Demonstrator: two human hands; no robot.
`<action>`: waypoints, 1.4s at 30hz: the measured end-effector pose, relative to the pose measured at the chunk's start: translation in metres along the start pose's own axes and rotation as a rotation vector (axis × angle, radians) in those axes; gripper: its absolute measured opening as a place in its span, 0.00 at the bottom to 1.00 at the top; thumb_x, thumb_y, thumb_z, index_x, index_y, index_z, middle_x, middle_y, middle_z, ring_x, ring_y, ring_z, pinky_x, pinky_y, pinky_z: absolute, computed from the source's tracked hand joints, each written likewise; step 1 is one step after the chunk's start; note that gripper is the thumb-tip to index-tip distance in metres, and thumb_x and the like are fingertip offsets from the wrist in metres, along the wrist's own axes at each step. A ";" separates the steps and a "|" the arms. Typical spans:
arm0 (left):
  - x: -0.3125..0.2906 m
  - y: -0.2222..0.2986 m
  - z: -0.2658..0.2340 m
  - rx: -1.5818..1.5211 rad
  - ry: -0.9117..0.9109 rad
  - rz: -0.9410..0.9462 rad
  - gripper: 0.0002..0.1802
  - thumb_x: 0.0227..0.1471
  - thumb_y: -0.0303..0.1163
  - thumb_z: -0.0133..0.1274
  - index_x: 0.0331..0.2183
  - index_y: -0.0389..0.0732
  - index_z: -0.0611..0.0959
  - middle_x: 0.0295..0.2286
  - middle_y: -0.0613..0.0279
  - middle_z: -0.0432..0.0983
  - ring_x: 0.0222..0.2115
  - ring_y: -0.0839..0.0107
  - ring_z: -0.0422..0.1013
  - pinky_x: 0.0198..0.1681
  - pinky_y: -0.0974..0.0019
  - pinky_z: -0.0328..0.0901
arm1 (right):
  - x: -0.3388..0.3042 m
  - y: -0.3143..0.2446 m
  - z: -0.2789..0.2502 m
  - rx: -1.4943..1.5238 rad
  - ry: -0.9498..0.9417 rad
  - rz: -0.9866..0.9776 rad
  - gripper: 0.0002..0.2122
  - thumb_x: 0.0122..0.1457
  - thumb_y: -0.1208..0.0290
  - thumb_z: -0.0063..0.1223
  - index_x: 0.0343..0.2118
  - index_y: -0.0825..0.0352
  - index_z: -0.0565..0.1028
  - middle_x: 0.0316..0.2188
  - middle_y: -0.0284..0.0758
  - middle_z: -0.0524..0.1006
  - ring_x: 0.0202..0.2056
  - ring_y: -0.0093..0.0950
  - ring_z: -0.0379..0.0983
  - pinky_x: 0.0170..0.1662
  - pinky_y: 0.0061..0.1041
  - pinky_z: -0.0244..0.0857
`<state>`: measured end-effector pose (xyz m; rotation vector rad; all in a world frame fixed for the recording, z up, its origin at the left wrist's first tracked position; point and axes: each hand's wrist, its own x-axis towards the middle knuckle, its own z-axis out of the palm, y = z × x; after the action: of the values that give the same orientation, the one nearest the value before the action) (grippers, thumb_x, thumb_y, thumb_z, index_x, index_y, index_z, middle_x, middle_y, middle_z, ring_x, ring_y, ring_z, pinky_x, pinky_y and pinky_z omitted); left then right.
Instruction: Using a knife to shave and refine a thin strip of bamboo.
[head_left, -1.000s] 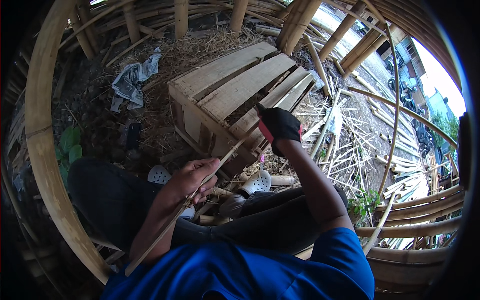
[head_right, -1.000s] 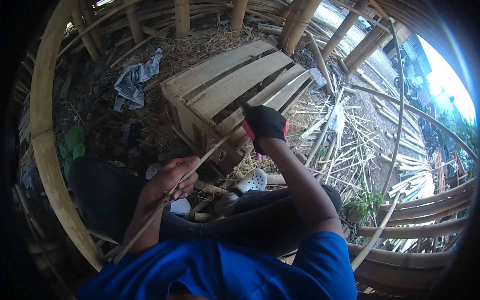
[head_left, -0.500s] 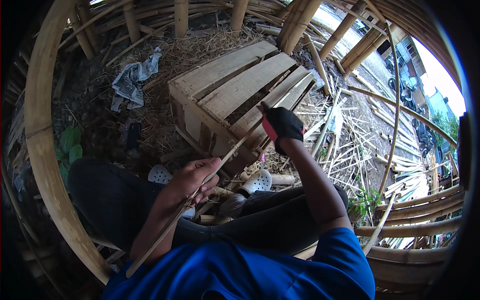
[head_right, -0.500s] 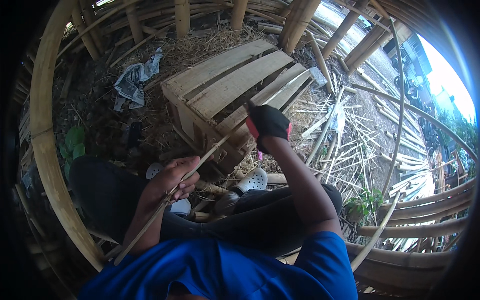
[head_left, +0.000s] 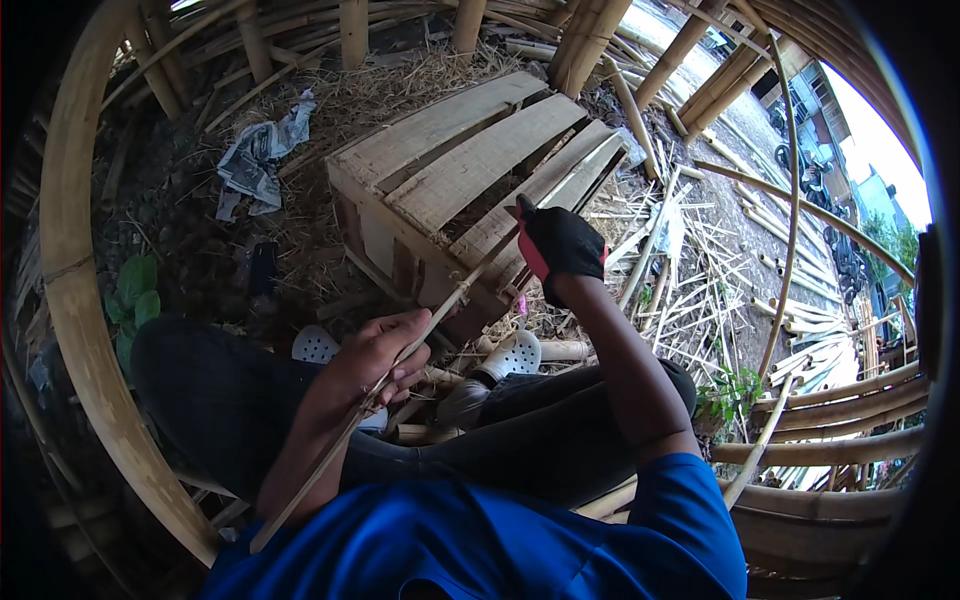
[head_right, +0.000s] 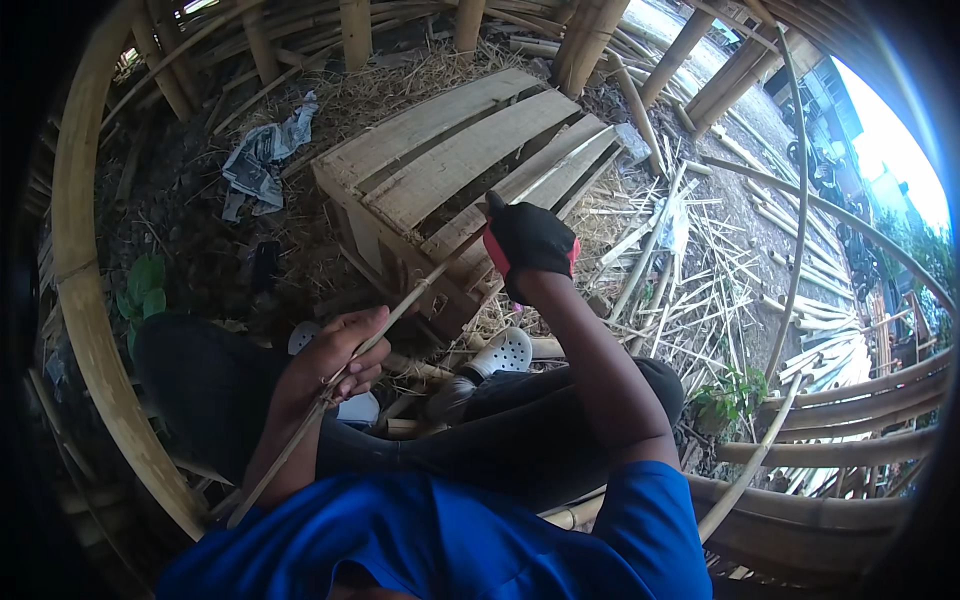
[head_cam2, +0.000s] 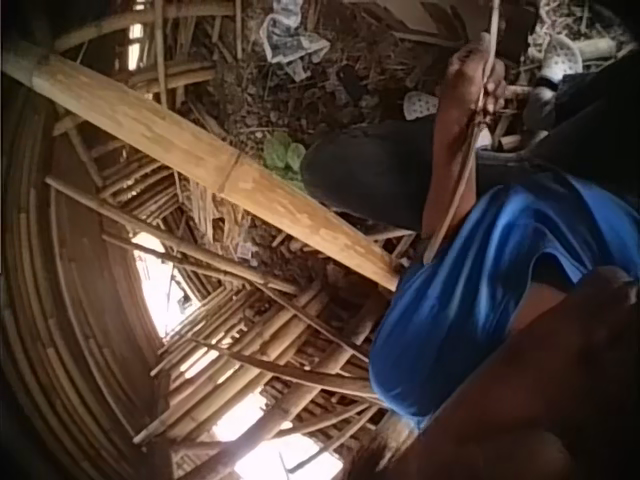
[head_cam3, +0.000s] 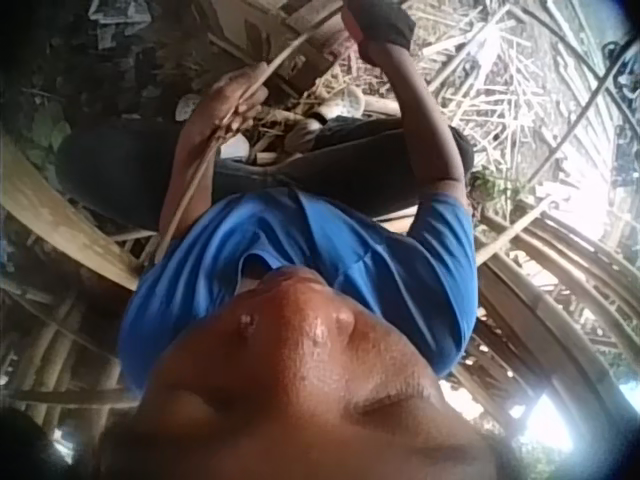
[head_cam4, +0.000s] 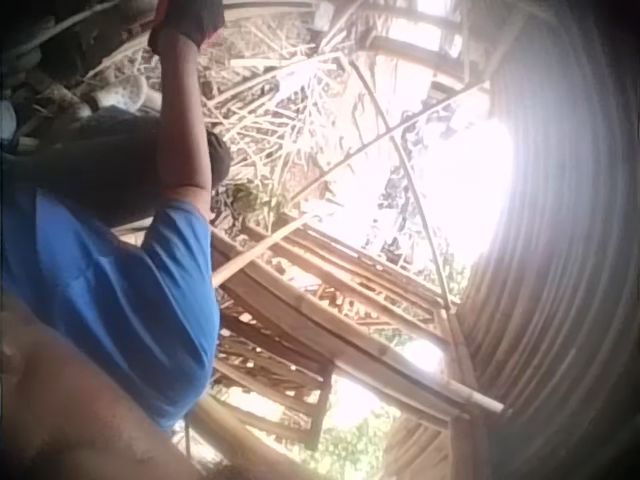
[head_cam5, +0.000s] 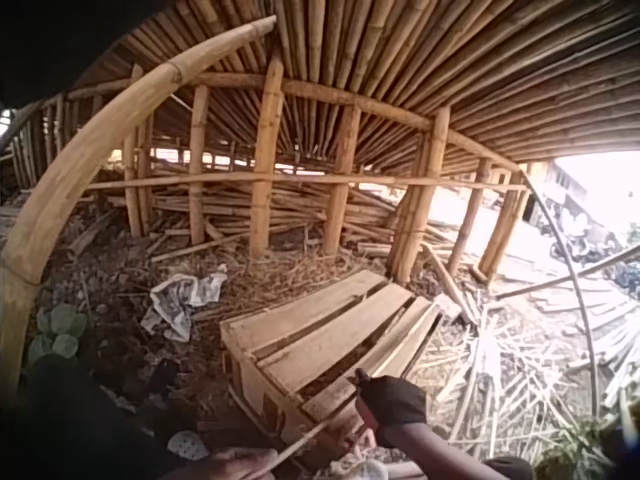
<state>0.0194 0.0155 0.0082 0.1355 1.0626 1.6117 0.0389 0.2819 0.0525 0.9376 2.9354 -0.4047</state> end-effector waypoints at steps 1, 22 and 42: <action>0.006 -0.002 0.000 0.013 0.006 -0.026 0.21 0.72 0.46 0.41 0.54 0.42 0.75 0.11 0.75 0.59 0.06 0.83 0.57 0.07 0.77 0.54 | -0.006 0.000 0.007 0.003 0.027 -0.030 0.36 0.70 0.38 0.29 0.34 0.65 0.84 0.34 0.51 0.82 0.42 0.51 0.80 0.48 0.45 0.71; 0.002 0.005 0.006 -0.073 0.019 -0.002 0.17 0.70 0.47 0.44 0.30 0.48 0.72 0.10 0.73 0.59 0.04 0.82 0.57 0.04 0.75 0.53 | -0.030 -0.020 -0.006 0.048 -0.124 -0.120 0.34 0.71 0.40 0.27 0.32 0.63 0.84 0.31 0.51 0.81 0.40 0.52 0.79 0.48 0.46 0.71; 0.003 0.007 -0.010 -0.358 -0.057 -0.003 0.28 0.71 0.43 0.34 0.58 0.30 0.70 0.22 0.59 0.71 0.12 0.74 0.71 0.10 0.74 0.64 | -0.005 0.014 0.007 0.504 -0.056 -0.161 0.31 0.67 0.39 0.43 0.39 0.67 0.83 0.29 0.47 0.80 0.31 0.41 0.76 0.43 0.37 0.67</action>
<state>0.0075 0.0131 0.0057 -0.0594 0.7166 1.7575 0.0503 0.2883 0.0431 0.6989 2.9151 -1.1976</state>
